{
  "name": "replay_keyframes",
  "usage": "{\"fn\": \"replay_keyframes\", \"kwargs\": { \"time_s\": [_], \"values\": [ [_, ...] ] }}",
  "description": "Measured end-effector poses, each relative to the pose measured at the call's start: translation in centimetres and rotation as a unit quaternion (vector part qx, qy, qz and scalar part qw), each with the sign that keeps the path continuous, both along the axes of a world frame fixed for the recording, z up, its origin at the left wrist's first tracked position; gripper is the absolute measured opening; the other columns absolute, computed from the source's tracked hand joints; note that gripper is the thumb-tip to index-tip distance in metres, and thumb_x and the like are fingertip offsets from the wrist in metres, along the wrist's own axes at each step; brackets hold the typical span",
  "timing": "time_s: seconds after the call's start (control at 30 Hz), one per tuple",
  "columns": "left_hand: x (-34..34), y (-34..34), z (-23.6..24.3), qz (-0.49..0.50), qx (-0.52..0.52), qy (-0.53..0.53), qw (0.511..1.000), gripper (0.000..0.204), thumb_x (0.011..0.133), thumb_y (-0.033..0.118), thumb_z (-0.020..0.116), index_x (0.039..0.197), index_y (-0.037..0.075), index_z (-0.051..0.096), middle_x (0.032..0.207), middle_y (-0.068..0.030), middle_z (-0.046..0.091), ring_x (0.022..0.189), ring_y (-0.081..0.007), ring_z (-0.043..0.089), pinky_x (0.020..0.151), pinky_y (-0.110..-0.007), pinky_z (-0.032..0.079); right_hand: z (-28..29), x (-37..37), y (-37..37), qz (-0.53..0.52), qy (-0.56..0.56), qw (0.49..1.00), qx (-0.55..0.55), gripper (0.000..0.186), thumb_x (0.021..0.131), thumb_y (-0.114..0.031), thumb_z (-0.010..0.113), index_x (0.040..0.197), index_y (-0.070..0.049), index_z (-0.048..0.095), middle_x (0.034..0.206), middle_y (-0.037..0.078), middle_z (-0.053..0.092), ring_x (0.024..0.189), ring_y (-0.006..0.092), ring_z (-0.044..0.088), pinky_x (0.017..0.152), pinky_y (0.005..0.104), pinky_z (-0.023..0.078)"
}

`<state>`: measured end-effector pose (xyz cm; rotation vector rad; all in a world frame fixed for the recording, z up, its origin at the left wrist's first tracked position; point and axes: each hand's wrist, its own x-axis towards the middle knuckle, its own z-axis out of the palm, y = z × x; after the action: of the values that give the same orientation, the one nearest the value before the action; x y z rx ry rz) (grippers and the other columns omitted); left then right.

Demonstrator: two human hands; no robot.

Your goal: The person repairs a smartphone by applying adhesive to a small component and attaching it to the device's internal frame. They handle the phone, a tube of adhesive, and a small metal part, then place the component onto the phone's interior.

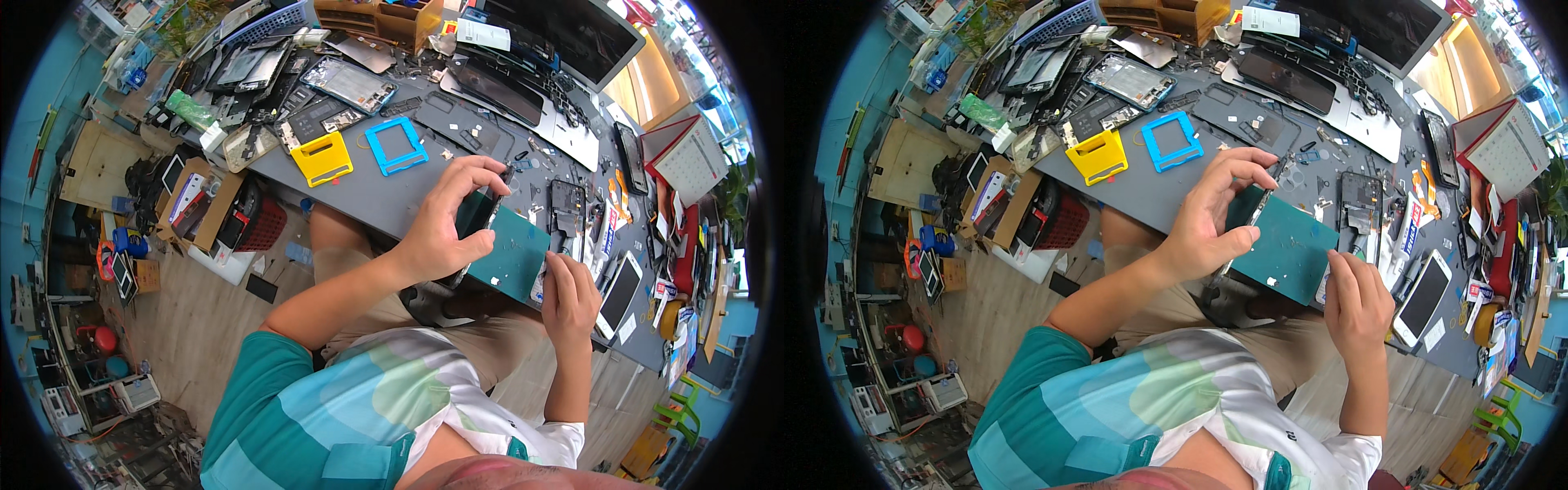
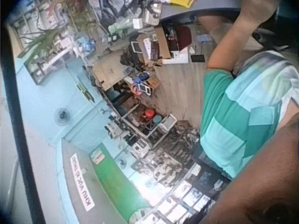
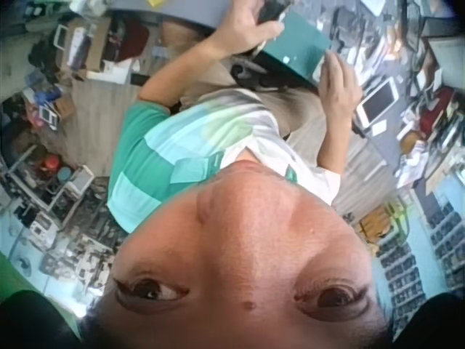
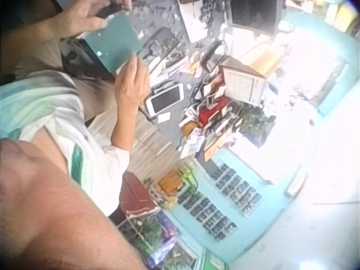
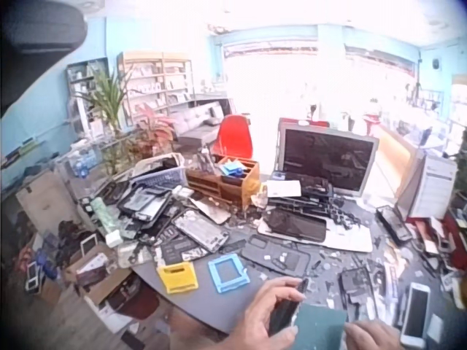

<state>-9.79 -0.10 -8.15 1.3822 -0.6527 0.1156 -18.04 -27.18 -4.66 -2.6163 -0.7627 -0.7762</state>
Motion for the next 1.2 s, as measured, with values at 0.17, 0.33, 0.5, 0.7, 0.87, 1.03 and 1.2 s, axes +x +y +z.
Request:
{"fn": "replay_keyframes", "kwargs": {
  "time_s": [0.17, 0.33, 0.5, 0.7, 0.87, 1.03, 1.2],
  "values": [
    [-0.1, -0.1, 0.2, -0.003, -0.009, 0.008, 1.0, 0.056, 0.085, 0.01, 0.073, 0.138, 0.0, 0.06, 0.154, -0.0183, 0.047, 0.14, -0.0263, 0.05, 0.123, -0.044, 0.04, -0.4, 0.1, 0.2, -0.016, 0.015, 0.999, 0.038, 0.033, 0.089, 0.011, 0.08, 0.12, 0.002, 0.075, 0.11, 0.017, 0.077, 0.09, 0.0331, 0.076, 0.074, 0.0422, 0.061],
    [-0.3, -0.1, 0.3, 0.003, -0.002, 0.005, 1.0, 0.056, 0.084, 0.011, 0.073, 0.138, 0.0, 0.06, 0.154, -0.0176, 0.047, 0.14, -0.0261, 0.05, 0.123, -0.044, 0.04, -0.1, -0.1, -0.1, -0.002, 0.004, 1.0, 0.006, 0.031, 0.087, 0.01, 0.082, 0.116, 0.002, 0.076, 0.104, 0.014, 0.075, 0.088, 0.0313, 0.074, 0.073, 0.0397, 0.06],
    [-0.2, -0.1, 0.1, 0.007, 0.007, -0.001, 1.0, 0.056, 0.083, 0.01, 0.072, 0.137, 0.0, 0.06, 0.154, -0.017, 0.047, 0.141, -0.0261, 0.049, 0.124, -0.044, 0.039, -0.4, -0.1, 0.1, 0.011, 0.015, 0.999, 0.029, 0.032, 0.08, 0.01, 0.083, 0.11, 0.003, 0.074, 0.114, 0.017, 0.071, 0.09, 0.0328, 0.073, 0.073, 0.0411, 0.061],
    [-0.1, -0.3, 0.2, 0.008, -0.009, 0.003, 1.0, 0.056, 0.082, 0.008, 0.073, 0.137, 0.002, 0.061, 0.153, -0.0164, 0.048, 0.142, -0.0257, 0.049, 0.124, -0.044, 0.039, 0.2, 0.5, 0.1, 0.059, -0.008, 0.998, 0.002, 0.03, 0.076, 0.01, 0.081, 0.103, 0.004, 0.072, 0.117, 0.02, 0.07, 0.095, 0.0389, 0.074, 0.076, 0.0446, 0.063],
    [0.1, 0.0, 0.4, 0.013, 0.017, -0.013, 1.0, 0.055, 0.083, 0.01, 0.072, 0.137, 0.003, 0.061, 0.154, -0.0166, 0.049, 0.143, -0.0258, 0.048, 0.123, -0.044, 0.037, 0.3, 0.8, 0.4, 0.062, -0.004, 0.998, -0.008, 0.035, 0.076, 0.007, 0.083, 0.11, 0.001, 0.075, 0.113, 0.016, 0.071, 0.092, 0.0347, 0.075, 0.074, 0.042, 0.062],
    [-0.1, -0.4, 0.2, 0.003, -0.025, 0.033, 0.999, 0.059, 0.081, 0.008, 0.069, 0.138, -0.001, 0.061, 0.159, -0.0205, 0.049, 0.148, -0.0281, 0.049, 0.125, -0.044, 0.037, -0.4, 0.2, -0.3, 0.038, -0.011, 0.999, -0.025, 0.043, 0.075, 0.003, 0.084, 0.117, -0.002, 0.078, 0.103, 0.01, 0.072, 0.086, 0.0277, 0.074, 0.071, 0.0384, 0.062],
    [0.2, -0.7, 0.5, -0.014, -0.055, 0.03, 0.998, 0.058, 0.081, 0.001, 0.069, 0.138, -0.004, 0.059, 0.156, -0.0205, 0.047, 0.135, -0.0257, 0.054, 0.121, -0.043, 0.043, -0.8, 0.2, 0.0, 0.038, -0.007, 0.999, -0.013, 0.042, 0.074, 0.002, 0.084, 0.116, 0.0, 0.077, 0.105, 0.012, 0.073, 0.088, 0.0309, 0.075, 0.077, 0.0416, 0.065]
  ]
}}
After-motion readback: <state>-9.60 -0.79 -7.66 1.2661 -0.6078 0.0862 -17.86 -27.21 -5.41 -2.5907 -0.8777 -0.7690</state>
